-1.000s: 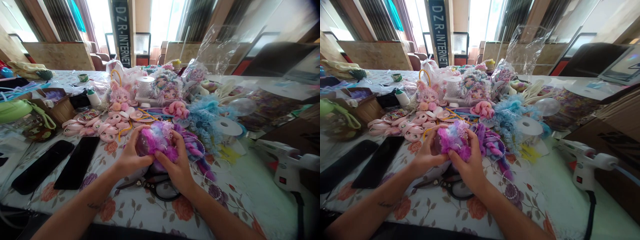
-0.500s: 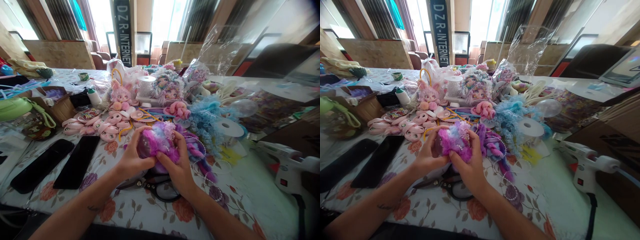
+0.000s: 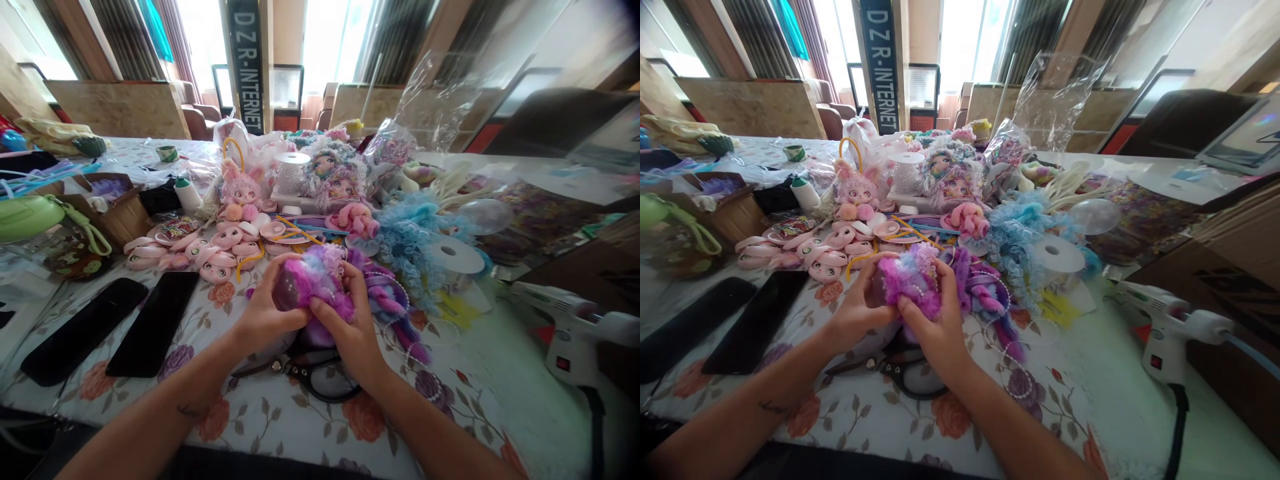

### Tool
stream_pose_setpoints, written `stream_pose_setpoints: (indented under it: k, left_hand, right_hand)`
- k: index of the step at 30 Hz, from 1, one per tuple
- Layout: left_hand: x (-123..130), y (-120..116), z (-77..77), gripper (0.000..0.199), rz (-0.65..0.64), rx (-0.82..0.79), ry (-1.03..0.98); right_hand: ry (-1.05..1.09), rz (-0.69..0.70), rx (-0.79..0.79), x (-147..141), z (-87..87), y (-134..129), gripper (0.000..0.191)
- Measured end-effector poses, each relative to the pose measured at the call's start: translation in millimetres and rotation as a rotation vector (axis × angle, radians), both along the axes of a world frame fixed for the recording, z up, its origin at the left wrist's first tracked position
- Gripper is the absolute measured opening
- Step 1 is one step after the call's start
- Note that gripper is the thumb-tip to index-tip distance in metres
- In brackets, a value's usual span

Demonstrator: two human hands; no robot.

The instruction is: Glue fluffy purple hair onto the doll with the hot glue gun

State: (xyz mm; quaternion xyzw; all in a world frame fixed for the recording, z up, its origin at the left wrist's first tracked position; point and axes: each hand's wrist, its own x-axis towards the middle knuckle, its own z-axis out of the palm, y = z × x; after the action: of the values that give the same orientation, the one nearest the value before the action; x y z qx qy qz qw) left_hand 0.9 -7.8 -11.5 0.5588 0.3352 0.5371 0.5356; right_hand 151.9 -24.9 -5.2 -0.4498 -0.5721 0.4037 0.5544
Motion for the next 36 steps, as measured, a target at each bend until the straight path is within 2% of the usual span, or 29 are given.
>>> stream_pose_setpoints:
  k: [5, 9, 13, 18, 21, 26, 32, 36]
  left_hand:
    - [1, 2, 1.4, 0.067, -0.005, -0.076, -0.122]
    - [0, 3, 5.3, 0.066, -0.013, -0.092, -0.152]
    - [-4, 7, 8.6, 0.069, 0.011, -0.113, -0.166]
    - [-6, 11, 7.5, 0.077, -0.068, -0.213, -0.206]
    - [-4, 9, 7.3, 0.082, -0.108, -0.275, -0.238]
    - [-5, 4, 10.4, 0.079, -0.145, -0.250, -0.267]
    - [-5, 5, 5.6, 0.073, -0.050, -0.242, -0.210]
    - [-3, 5, 0.8, 0.070, -0.036, -0.197, -0.178]
  right_hand:
    - [-0.025, 0.040, 0.031, 2, -4.0, 1, 0.062]
    - [0.000, 0.030, 0.060, 3, -7.1, 0, 0.059]
    - [0.108, 0.092, 0.099, 6, -8.6, 2, 0.054]
    - [-0.045, -0.041, 0.144, 9, -6.2, 8, 0.053]
    - [-0.136, -0.068, 0.183, 9, -4.7, 9, 0.051]
    - [-0.195, -0.084, 0.266, 7, -4.2, 6, 0.051]
    - [-0.216, -0.060, 0.290, 5, -7.0, 5, 0.052]
    - [-0.206, -0.055, 0.286, 4, -6.9, 5, 0.052]
